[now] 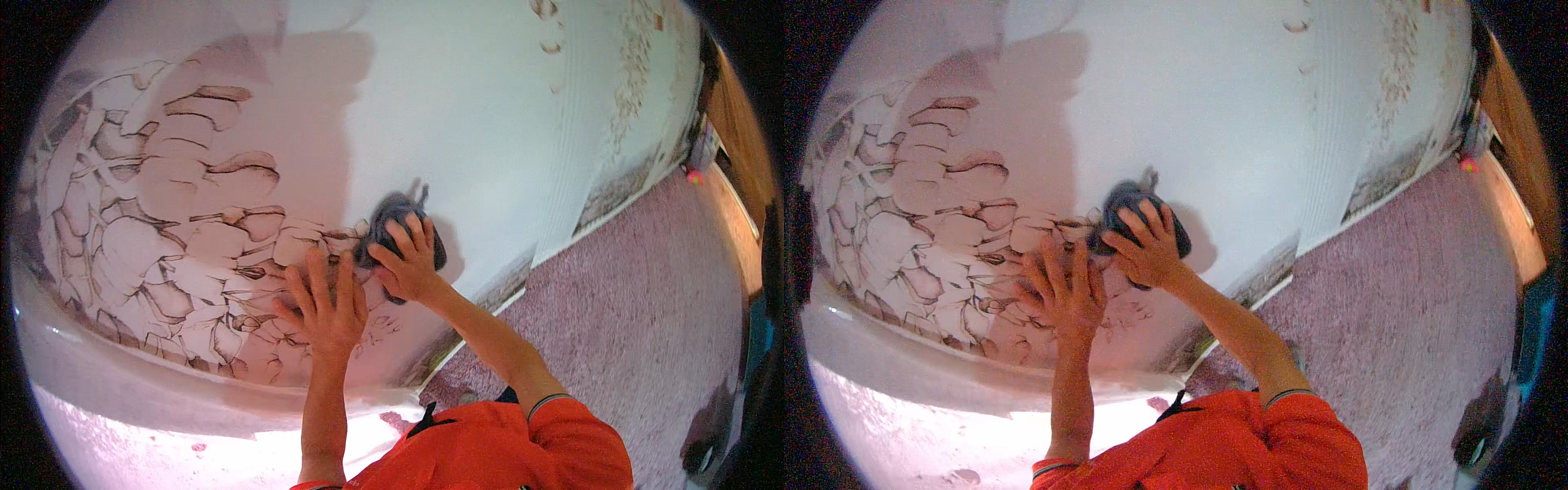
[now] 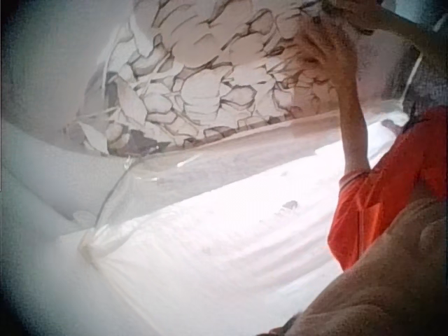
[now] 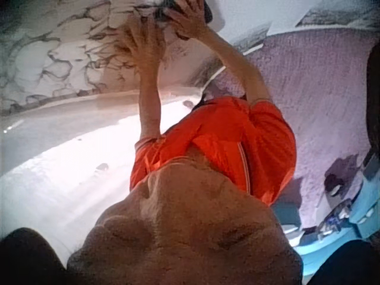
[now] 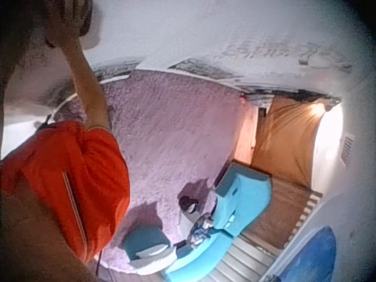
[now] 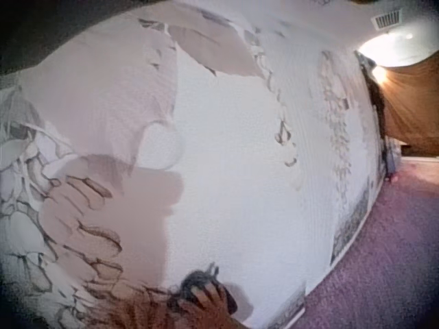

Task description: The person wipes a round glass table with a cloth, moving items like a mug and tray aside to reach the surface. Then the person wipes a large wall mural with the same cloth, smoothing the surface in broad strokes.

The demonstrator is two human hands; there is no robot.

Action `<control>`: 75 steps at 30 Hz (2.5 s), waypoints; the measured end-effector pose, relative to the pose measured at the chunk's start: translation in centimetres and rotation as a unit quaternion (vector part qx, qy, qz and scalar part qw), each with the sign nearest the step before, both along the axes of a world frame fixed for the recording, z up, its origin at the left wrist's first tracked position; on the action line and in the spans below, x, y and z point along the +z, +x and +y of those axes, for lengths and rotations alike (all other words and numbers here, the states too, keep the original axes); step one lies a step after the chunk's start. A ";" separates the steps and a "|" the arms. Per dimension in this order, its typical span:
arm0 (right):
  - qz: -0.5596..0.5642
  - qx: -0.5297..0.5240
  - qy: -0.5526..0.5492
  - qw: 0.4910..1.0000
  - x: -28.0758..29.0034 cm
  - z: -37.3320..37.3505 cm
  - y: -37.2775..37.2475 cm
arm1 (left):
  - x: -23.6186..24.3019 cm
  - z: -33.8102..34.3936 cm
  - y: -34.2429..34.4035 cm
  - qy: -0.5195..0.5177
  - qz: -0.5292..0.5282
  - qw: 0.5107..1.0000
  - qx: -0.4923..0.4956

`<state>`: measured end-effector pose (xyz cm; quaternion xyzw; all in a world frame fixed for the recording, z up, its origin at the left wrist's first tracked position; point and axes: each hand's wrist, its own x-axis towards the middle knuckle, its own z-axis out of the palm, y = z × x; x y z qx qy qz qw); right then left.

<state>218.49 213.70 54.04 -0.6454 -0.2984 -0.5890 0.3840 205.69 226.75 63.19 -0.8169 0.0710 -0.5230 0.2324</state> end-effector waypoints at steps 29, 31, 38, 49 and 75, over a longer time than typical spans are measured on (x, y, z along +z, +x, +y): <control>-0.054 0.057 -0.076 0.994 14.7 -1.6 0.2 | 7.1 -1.1 1.5 -0.101 -0.111 0.985 0.085; -0.052 0.064 -0.056 0.995 18.1 -1.0 -0.2 | 6.7 -1.0 1.5 -0.097 -0.116 0.984 0.090; -0.043 0.059 -0.060 0.996 17.9 -1.2 -0.2 | 6.6 -1.2 1.7 -0.103 -0.120 0.985 0.074; -0.035 0.046 -0.085 0.995 6.9 -1.9 0.6 | 7.1 -1.3 1.8 -0.078 -0.139 0.984 0.082; 0.057 0.035 0.065 0.996 4.8 -3.0 2.1 | 6.1 -2.7 3.4 -0.078 -0.102 0.990 0.054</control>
